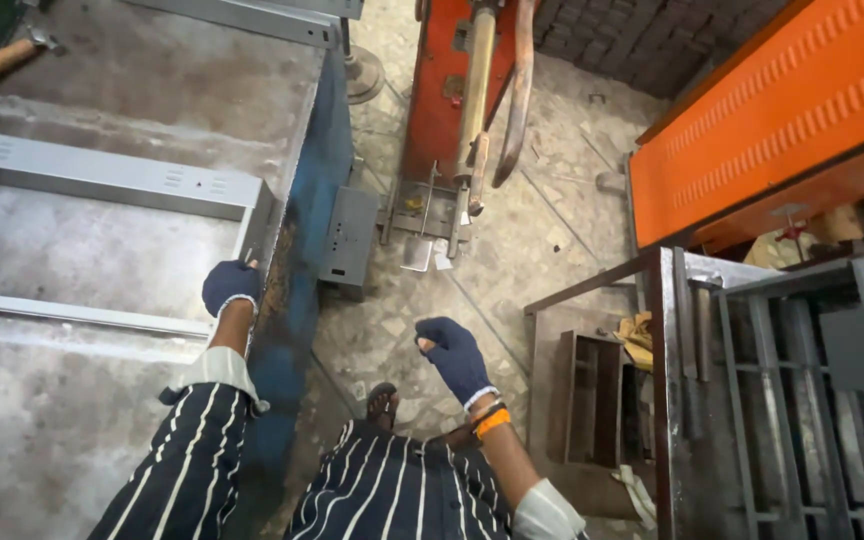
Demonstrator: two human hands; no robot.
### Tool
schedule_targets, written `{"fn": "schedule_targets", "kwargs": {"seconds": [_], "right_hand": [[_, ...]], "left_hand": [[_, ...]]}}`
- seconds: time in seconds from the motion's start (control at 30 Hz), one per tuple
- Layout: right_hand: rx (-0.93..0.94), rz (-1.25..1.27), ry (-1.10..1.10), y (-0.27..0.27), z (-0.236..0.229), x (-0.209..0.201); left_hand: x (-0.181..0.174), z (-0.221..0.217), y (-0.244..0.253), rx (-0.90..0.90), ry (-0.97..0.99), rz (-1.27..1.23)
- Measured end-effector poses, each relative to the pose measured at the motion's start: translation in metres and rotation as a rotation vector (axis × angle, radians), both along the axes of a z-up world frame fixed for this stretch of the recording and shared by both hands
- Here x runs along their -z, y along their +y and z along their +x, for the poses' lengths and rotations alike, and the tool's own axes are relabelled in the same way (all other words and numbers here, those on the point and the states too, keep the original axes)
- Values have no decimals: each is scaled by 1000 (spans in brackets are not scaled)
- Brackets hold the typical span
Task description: The person welds the corners of rectangular metal frames using a welding torch, then places the finished frames into a metal rack. The process is repeated for several frames.
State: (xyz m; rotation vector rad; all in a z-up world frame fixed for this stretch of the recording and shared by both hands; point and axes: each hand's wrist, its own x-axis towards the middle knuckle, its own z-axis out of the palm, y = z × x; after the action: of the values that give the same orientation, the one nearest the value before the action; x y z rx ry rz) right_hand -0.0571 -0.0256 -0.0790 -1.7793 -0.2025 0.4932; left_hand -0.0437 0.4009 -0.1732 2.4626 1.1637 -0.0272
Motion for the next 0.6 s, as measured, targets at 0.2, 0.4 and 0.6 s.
{"fn": "schedule_targets", "kwargs": {"seconds": [0.2,0.4,0.6], "right_hand": [[4,1,36,-15,-3,3],[-111,85,-39,-16,9,-8],[-100,87,28,-6,20,-11]], "left_hand": [[-28,-17,-55,139,75,16],[-135,-63,-161,297,32,-30],[-215,-97,-265,346,-4,-113]]}}
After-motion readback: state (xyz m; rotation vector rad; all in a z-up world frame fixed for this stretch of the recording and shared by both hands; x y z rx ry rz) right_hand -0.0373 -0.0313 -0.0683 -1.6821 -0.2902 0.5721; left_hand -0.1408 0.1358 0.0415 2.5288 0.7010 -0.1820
